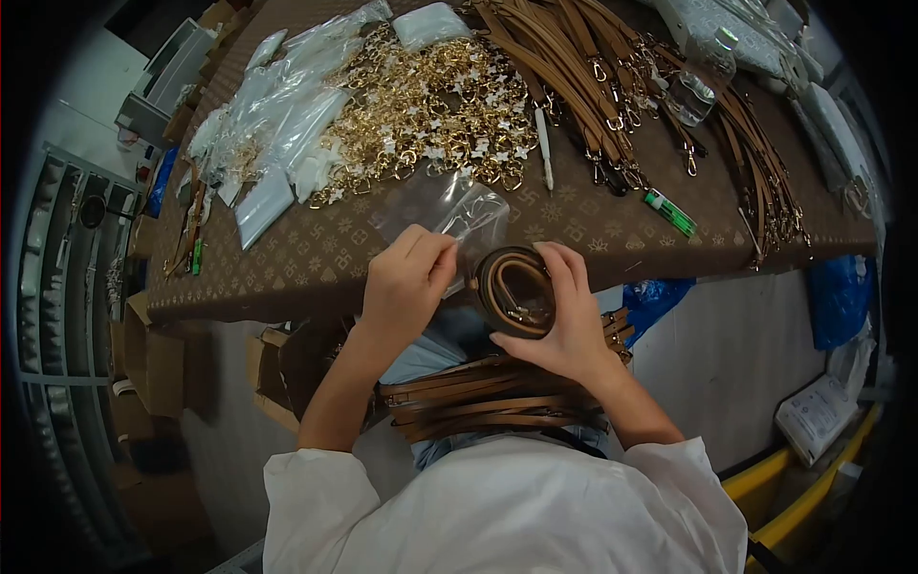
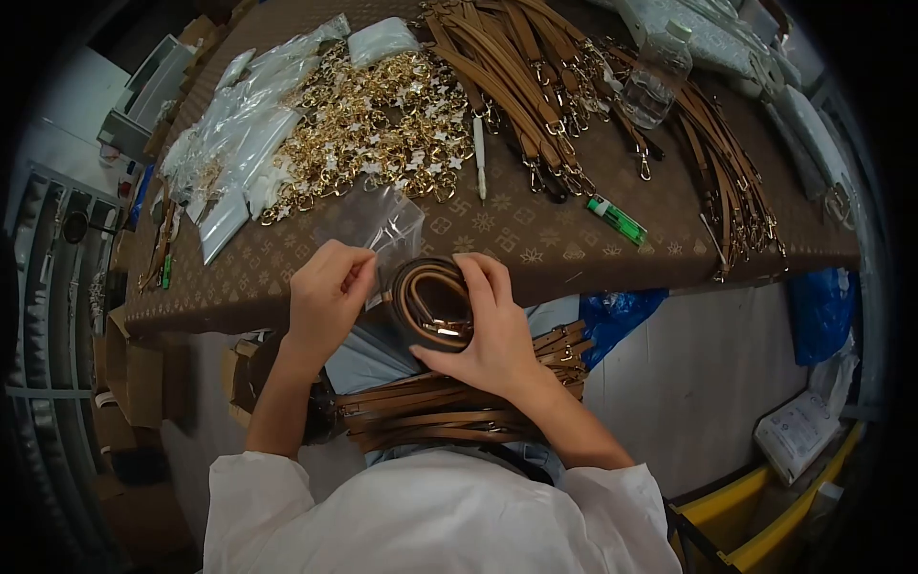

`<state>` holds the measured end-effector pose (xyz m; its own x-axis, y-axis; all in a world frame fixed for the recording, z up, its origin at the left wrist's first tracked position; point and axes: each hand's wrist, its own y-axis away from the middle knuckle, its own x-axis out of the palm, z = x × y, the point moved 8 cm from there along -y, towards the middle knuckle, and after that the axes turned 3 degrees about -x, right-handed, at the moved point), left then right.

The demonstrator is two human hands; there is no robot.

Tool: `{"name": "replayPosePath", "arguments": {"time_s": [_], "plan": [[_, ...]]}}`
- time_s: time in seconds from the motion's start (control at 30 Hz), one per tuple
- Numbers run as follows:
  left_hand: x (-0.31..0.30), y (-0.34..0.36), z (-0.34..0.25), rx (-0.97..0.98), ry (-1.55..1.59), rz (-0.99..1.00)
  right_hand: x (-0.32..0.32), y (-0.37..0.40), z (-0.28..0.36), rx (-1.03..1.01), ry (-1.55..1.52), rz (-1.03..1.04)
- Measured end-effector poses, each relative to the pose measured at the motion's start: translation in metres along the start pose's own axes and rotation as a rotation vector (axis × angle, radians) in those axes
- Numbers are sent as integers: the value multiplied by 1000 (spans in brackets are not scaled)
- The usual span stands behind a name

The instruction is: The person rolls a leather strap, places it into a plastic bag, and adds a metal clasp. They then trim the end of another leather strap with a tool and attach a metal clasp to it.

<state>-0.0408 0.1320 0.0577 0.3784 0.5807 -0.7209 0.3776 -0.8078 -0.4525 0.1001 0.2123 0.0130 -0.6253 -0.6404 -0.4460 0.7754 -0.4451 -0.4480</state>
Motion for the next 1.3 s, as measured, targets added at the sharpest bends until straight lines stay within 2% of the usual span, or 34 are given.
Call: {"name": "replayPosePath", "arguments": {"time_s": [0.07, 0.17, 0.27, 0.5, 0.57, 0.7, 0.77, 0.83, 0.97, 1.13, 1.2, 1.23, 1.3], "plan": [[2, 3, -7, -16, 39, -8, -5, 3, -5, 88, 279, -24], [12, 10, -17, -36, 103, 34, 1, 1, 6, 35, 418, 22], [23, 15, -39, 155, 0, 63, 8, -4, 13, 42, 348, 12], [8, 19, -29, 92, -18, -22, 14, -7, 12, 20, 252, -9], [14, 22, -40, 196, -42, 45, 9, -11, 6, 68, 277, -89], [14, 19, -30, 117, 2, 2, 14, -10, 11, -12, 318, -114], [14, 15, -28, 119, -3, -13, 29, -7, 17, -66, 321, 66], [20, 17, -24, 120, 31, 33, 32, -8, 16, -84, 337, 85], [23, 22, -30, 200, 130, 67, 28, -15, 2, 14, 246, 57], [11, 23, -21, 142, 38, 2, 17, -17, -3, 118, 248, -94], [9, 23, -20, 96, 50, 0, 28, -15, 11, -25, 313, -4], [11, 22, -28, 148, 14, -5, 34, -15, 17, -37, 355, 98], [15, 23, -36, 196, -22, -14, 33, -17, 16, -48, 331, 60]]}}
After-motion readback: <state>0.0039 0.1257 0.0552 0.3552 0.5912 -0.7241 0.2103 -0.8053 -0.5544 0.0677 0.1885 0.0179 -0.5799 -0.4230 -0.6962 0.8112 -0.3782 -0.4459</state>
